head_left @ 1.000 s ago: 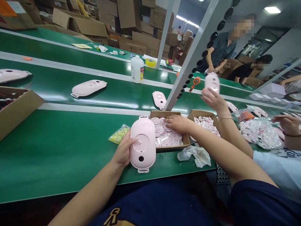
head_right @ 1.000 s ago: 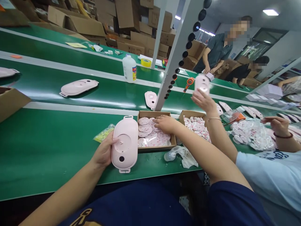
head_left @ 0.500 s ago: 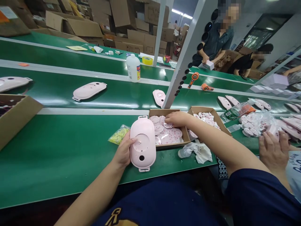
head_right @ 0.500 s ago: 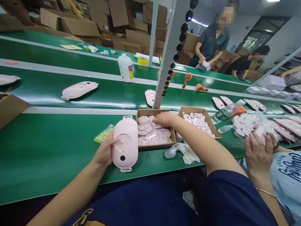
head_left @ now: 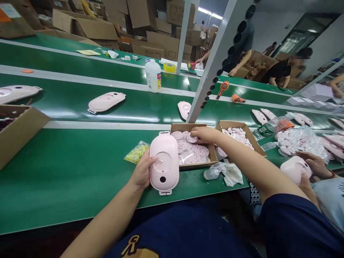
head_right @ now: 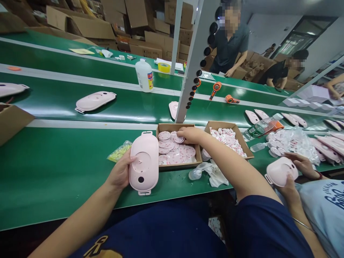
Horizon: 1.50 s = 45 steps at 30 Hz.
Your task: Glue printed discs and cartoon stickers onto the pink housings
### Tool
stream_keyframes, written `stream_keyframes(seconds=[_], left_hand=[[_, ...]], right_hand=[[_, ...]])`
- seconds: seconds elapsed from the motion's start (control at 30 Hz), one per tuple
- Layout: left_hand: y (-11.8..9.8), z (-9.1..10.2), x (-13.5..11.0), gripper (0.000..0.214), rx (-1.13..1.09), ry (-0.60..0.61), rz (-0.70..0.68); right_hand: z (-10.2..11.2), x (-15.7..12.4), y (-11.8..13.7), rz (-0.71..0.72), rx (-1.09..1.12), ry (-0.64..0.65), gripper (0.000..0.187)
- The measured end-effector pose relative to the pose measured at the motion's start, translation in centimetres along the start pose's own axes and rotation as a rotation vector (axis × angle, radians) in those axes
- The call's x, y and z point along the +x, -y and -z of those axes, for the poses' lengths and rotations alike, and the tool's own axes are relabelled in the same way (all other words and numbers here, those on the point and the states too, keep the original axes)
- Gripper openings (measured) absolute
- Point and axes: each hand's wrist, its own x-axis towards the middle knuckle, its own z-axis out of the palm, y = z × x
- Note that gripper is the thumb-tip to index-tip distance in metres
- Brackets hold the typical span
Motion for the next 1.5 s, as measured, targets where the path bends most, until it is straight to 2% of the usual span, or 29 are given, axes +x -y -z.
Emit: stream_keyframes(seconds=[0.2,0.37,0.47,0.57,0.77,0.97,1.27,1.5], left_hand=[[0.0,0.0,0.1,0.057,0.026,0.008,0.008],[0.1,0.1,0.2,0.056,0.019,-0.007,0.007],[0.1,0.1,0.2,0.06,0.016,-0.02,0.019],[0.0,0.1,0.2,0.064,0.01,-0.031,0.029],[-0.2,-0.2,0.0,0.064,-0.014,-0.034,0.026],[-0.2,-0.1,0.1,0.064,-0.019,-0.02,0.033],[-0.4,-0.1,0.0,0.065,-0.065,0.004,0.045],[-0.5,-0.3,0.3,0.065,-0.063,-0.008,0.059]], right_hand=[[0.1,-0.3,0.2,-0.038,0.099,-0.079,0.029],[-0.7,1.0,2.2,-0.012,0.154,-0.109,0.029],[-1.2,1.4,3.0,0.015,0.18,-0.117,0.037],[-1.2,1.1,2.7,0.055,0.203,-0.139,0.044],[-0.9,0.8,2.5,0.115,0.215,-0.157,0.03],[-1.3,1.6,4.2,0.19,0.189,-0.196,0.035],[-0.5,1.5,4.2,0.437,0.047,-0.185,0.021],[-0.9,2.0,5.0,0.521,-0.024,-0.209,0.026]])
